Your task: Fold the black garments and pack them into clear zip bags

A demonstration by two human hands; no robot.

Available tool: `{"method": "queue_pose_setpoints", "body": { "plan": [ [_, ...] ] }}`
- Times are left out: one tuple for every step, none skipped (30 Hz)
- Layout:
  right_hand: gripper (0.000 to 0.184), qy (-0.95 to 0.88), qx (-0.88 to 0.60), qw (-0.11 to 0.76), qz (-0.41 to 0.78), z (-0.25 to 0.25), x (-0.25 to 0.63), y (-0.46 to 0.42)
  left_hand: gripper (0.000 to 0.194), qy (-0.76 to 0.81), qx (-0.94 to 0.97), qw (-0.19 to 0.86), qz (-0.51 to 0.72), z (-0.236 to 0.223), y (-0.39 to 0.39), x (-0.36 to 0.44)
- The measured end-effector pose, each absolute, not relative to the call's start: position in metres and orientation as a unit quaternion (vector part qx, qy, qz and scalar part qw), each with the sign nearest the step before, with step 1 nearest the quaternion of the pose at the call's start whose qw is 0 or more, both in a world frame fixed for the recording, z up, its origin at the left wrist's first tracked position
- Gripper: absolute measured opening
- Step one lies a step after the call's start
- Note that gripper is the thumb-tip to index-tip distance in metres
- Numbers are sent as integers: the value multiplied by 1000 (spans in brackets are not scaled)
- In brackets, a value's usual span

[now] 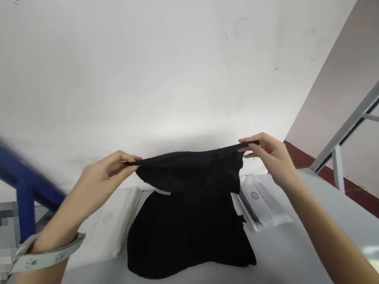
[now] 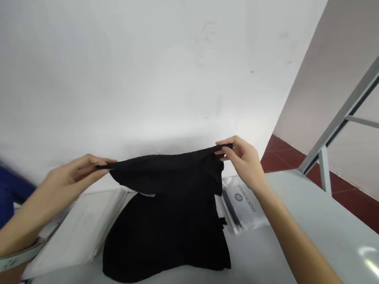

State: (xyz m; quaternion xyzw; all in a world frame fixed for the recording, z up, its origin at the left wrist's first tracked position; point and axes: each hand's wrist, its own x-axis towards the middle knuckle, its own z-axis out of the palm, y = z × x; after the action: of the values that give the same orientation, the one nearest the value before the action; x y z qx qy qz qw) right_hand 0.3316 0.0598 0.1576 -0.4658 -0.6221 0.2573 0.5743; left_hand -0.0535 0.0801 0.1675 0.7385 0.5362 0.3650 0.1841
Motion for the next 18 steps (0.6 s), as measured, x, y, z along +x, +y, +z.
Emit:
{"method": "queue_pose_setpoints", "body": {
  "plan": [
    [17,-630,-466,577,230,162,333,52,31,525,742,184,374,172,75,-56],
    [16,-639,-471,570,213,162,334,43,30,519,747,182,373,173,68,-60],
    [15,-649,-476,556,206,156,336,33,29,520,754,177,359,170,61,-64],
    [14,-661,-480,539,207,145,338,23,28,524,765,173,332,162,54,-70],
    [13,-677,-486,507,221,129,340,13,27,531,775,172,297,150,48,-76],
    [11,-688,-490,479,240,110,341,4,26,534,788,176,251,136,41,-81],
    [11,-695,-498,450,260,89,341,-6,22,529,801,189,206,119,34,-85],
    [12,-700,-512,410,284,68,341,-15,17,528,804,211,173,101,28,-89],
    [12,-702,-525,371,306,49,339,-25,11,516,810,240,143,84,21,-91],
    [12,-707,-531,339,322,33,338,-33,7,506,810,269,126,68,15,-93],
    [11,-716,-533,301,334,21,338,-42,6,500,809,290,107,55,9,-93],
    [11,-728,-532,266,341,13,337,-48,8,497,808,300,97,45,4,-94],
    [11,-740,-529,239,341,10,338,-53,10,497,808,303,94,40,0,-94],
    [13,-751,-525,218,336,10,340,-56,14,500,807,300,90,38,-3,-94],
    [15,-759,-524,208,326,13,341,-57,17,505,807,293,90,39,-5,-94],
    [17,-764,-526,207,311,19,342,-54,20,512,805,284,92,43,-4,-93],
    [20,-766,-532,214,291,25,342,-49,23,519,804,274,96,48,-3,-90],
    [24,-766,-540,224,269,31,340,-42,25,525,803,262,106,53,1,-85]
  ]
}}
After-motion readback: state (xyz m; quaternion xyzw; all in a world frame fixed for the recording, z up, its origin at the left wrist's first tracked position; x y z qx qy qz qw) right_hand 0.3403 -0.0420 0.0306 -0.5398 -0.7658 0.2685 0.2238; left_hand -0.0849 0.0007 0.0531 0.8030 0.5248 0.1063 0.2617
